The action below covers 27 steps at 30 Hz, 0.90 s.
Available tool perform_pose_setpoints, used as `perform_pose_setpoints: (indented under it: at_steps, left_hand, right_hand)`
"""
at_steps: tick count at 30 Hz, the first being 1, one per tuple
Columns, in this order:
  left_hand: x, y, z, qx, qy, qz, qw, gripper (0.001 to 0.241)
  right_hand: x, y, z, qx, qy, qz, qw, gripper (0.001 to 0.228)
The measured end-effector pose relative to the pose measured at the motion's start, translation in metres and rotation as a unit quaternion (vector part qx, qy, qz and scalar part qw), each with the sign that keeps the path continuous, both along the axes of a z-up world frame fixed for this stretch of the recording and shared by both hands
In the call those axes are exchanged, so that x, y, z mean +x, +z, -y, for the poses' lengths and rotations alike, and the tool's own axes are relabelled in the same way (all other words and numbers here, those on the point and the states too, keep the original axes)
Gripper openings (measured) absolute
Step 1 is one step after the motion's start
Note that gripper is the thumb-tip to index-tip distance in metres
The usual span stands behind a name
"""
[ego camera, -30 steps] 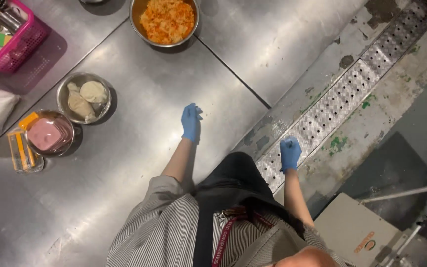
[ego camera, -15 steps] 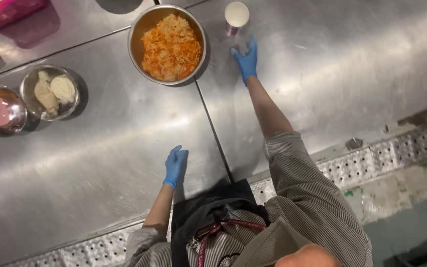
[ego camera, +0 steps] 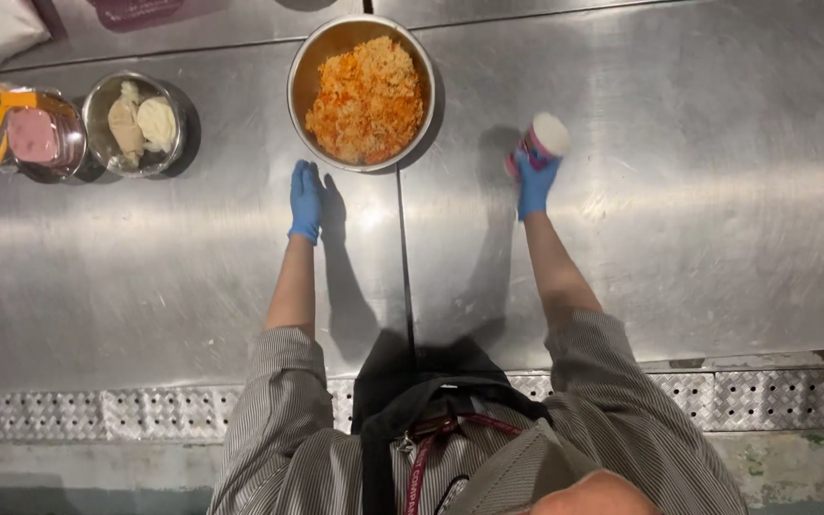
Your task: Preparing dough by sheeting it through a machine and handling it on a floured workbench.
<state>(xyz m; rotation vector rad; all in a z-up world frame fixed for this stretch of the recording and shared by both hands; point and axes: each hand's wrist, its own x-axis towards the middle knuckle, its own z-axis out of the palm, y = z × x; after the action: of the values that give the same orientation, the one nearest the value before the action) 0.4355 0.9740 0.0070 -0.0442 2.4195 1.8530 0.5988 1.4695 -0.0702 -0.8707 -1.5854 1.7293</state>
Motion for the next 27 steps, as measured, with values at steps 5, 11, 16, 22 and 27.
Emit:
perform_pose_setpoints:
  at_steps: [5, 11, 16, 22, 27]
  left_hand:
    - [-0.078, 0.035, -0.054, 0.032, -0.059, 0.047, 0.997, 0.053]
    - [-0.096, -0.009, -0.168, 0.048, -0.118, 0.018, 0.992, 0.053]
    - [-0.016, -0.007, -0.305, 0.305, -0.112, 0.194, 0.925, 0.043]
    - [0.287, -0.029, -0.427, 0.212, -0.237, 0.136, 0.938, 0.029]
    - [0.506, 0.044, -0.523, 0.133, -0.594, 0.154, 0.779, 0.047]
  right_hand:
    - [0.221, 0.08, 0.033, -0.033, -0.092, 0.094, 0.991, 0.089]
    - [0.407, 0.121, 0.068, 0.005, -0.279, 0.079, 0.957, 0.071]
    - [0.465, 0.143, 0.072, -0.045, -0.423, 0.05, 0.904, 0.051]
    - [0.46, 0.168, 0.029, -0.038, -0.434, 0.03, 0.9, 0.035]
    - [0.438, 0.181, -0.056, 0.048, -0.362, 0.118, 0.924, 0.022]
